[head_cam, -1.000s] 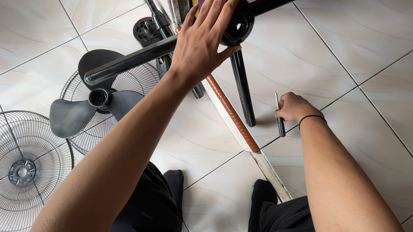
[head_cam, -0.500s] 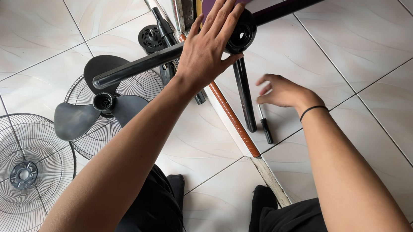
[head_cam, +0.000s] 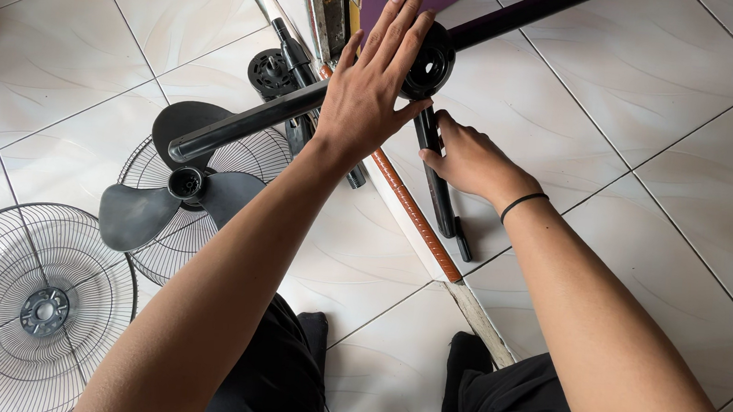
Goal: The person assembles the base of an electric fan by inserting a metal pole into a black plastic hub and securing it with a screwdriver. The person tightens the screw multiple times to stabilize the connection.
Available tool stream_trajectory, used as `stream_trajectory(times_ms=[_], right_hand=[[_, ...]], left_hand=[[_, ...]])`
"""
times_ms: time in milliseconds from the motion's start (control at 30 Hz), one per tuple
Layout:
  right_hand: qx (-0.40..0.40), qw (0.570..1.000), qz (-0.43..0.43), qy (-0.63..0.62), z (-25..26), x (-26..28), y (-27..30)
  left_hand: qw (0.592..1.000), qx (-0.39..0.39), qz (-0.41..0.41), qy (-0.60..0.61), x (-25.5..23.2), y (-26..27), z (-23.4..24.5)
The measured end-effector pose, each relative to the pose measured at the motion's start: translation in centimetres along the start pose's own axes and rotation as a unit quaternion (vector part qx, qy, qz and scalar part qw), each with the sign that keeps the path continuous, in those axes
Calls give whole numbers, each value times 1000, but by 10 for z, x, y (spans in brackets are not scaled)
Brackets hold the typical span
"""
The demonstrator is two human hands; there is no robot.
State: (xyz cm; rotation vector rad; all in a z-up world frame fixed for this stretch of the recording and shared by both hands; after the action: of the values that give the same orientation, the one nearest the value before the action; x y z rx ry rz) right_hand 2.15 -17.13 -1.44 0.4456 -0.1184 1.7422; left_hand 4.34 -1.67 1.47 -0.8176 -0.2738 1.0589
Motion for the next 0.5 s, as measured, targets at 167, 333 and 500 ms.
stream_trajectory(times_ms=[167, 333, 500], right_hand=[[18, 999, -16, 40, 4, 2, 2], [-16, 999, -4, 44, 6, 9, 2], [-65, 998, -5, -27, 5, 20, 2]], left_hand=[[1000, 2, 2, -9, -4, 0, -1], [1000, 9, 8, -7, -6, -1, -1], [1000, 6, 11, 0, -5, -1, -2]])
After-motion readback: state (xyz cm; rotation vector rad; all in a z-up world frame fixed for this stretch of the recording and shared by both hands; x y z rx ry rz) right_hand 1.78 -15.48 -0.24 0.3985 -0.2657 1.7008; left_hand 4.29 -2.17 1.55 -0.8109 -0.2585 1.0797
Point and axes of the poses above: each hand's wrist, its own y-axis away from the middle knuckle, its own z-axis out of the back of the hand, x = y × z, the point moved 5 cm from there along -y, towards the middle knuckle, and after that the axes turned 13 degrees about -x, right-handed, at the moved point
